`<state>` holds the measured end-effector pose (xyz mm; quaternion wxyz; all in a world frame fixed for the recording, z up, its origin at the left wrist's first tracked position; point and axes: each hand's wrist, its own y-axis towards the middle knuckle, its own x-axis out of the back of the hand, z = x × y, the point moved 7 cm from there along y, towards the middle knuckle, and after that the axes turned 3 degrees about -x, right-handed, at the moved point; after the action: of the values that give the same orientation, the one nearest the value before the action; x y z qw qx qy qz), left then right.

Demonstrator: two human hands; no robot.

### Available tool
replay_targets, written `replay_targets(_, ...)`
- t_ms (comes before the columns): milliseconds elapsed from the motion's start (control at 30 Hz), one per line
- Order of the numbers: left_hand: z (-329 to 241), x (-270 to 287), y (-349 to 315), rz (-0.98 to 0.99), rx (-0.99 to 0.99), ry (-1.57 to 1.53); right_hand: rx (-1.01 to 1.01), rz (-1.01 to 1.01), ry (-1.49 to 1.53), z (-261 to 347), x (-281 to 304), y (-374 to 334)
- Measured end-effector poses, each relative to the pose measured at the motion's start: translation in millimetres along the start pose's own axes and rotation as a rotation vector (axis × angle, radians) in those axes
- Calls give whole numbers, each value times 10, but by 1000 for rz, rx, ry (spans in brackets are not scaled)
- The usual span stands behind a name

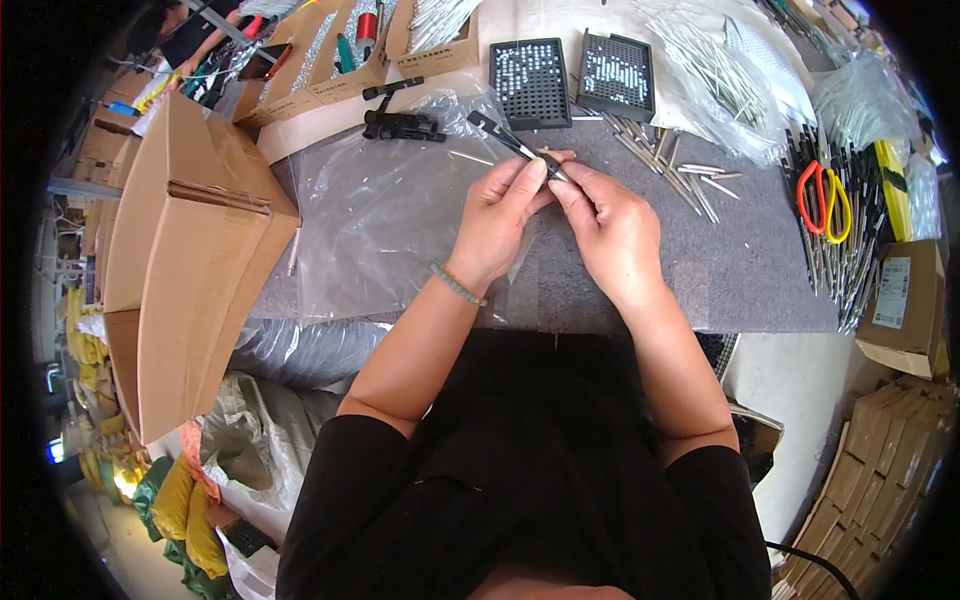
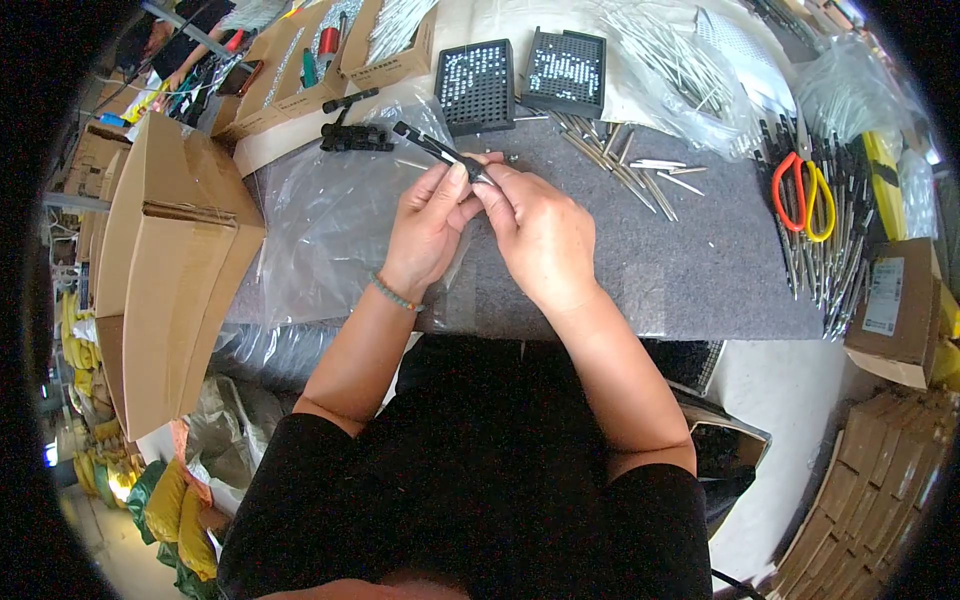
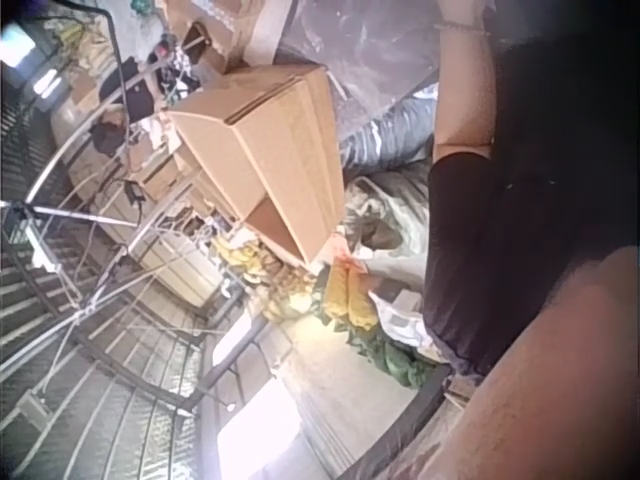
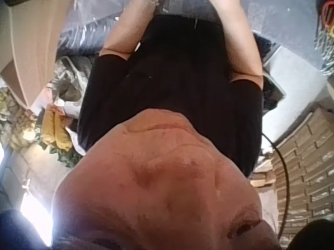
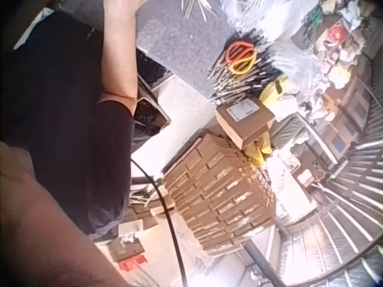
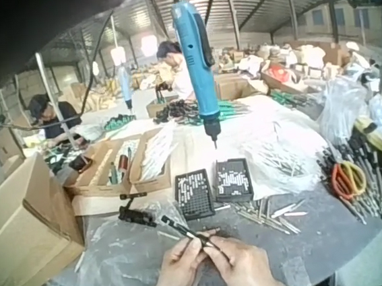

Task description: The person is assembling small metal and plastic hardware components, using an electric screwdriver to secure them.

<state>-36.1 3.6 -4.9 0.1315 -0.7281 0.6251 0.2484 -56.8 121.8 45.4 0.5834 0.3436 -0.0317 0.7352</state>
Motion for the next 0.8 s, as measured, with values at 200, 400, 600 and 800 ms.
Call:
replay_targets(200, -34, 32, 24, -14, -45, -13, 43, 114, -338, 53, 83, -59)
replay_targets(400, -1, 7, 13, -10, -27, 63, 160, 15, -370, 42, 56, -118)
replay_targets(600, -6, -79, 17, 43, -13, 104, 49, 81, -257, -27, 34, -78)
replay_targets(800, -73, -84, -51, 75, -137, 327, -65, -99, -414, -431, 775, -193)
